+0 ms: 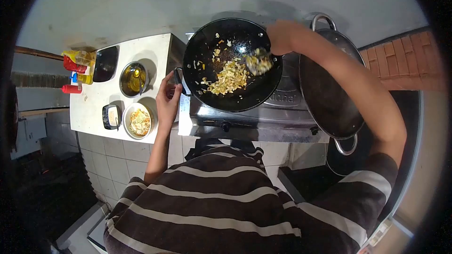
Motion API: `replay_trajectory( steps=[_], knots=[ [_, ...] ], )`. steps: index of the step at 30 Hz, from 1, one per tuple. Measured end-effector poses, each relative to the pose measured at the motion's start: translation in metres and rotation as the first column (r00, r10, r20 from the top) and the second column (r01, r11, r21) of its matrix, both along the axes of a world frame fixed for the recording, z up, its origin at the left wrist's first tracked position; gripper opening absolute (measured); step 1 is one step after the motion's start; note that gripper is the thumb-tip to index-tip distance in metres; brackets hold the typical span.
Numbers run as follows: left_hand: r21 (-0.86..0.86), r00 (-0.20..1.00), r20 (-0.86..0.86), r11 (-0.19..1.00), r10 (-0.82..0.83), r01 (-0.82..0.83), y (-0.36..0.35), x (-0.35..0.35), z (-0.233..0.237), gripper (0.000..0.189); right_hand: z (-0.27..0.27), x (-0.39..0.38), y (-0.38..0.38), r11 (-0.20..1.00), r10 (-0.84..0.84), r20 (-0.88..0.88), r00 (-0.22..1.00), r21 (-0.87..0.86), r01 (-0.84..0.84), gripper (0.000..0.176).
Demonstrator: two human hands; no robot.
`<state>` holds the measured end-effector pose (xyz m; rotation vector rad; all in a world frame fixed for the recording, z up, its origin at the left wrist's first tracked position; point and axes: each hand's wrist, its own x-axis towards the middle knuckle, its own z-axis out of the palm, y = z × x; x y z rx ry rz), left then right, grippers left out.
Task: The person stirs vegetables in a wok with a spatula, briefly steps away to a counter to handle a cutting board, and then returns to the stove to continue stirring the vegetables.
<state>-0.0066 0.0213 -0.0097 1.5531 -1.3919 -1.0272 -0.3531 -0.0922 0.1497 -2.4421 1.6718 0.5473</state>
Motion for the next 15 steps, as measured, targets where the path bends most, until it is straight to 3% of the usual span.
replay_trajectory(
  steps=[2,3,5,7,9,10,11,15],
  knots=[
    [0.020,1.000,-0.014,1.000,-0.002,0.002,-0.001,0.003,-0.003,0.050,-0.016,0.015,-0.004,0.867,-0.262,-0.201,0.944,0.381,0.322,0.026],
    [-0.021,1.000,-0.026,1.000,0.003,-0.003,-0.001,0.002,-0.006,0.049,-0.034,0.008,0.000,0.868,-0.256,-0.206,0.945,0.381,0.318,0.026],
    [-0.064,0.998,-0.067,0.998,0.016,-0.020,-0.001,0.001,-0.009,0.048,-0.072,-0.013,0.008,0.754,-0.430,0.128,0.894,0.596,0.277,0.025],
    [-0.068,0.996,-0.081,0.997,0.024,-0.030,-0.002,0.002,-0.010,0.048,-0.082,0.001,0.043,0.631,-0.696,0.220,0.684,0.643,0.435,0.032],
    [-0.058,0.993,-0.116,0.998,0.008,-0.015,-0.002,0.004,-0.012,0.046,-0.106,-0.004,0.078,0.863,-0.469,0.528,0.708,0.445,0.239,0.035],
    [-0.058,0.993,-0.121,0.998,0.012,-0.019,-0.003,0.005,-0.011,0.046,-0.102,0.002,0.094,0.930,-0.354,0.572,0.740,0.298,0.214,0.032],
    [-0.052,0.994,-0.113,0.999,0.008,-0.014,-0.003,0.006,-0.009,0.046,-0.094,0.010,0.111,0.972,-0.236,0.596,0.767,0.146,0.186,0.031],
    [-0.027,0.994,-0.107,1.000,0.010,-0.013,-0.004,0.006,-0.008,0.047,-0.040,0.039,0.167,0.984,-0.113,0.632,0.766,-0.038,0.176,0.045]
  ],
)
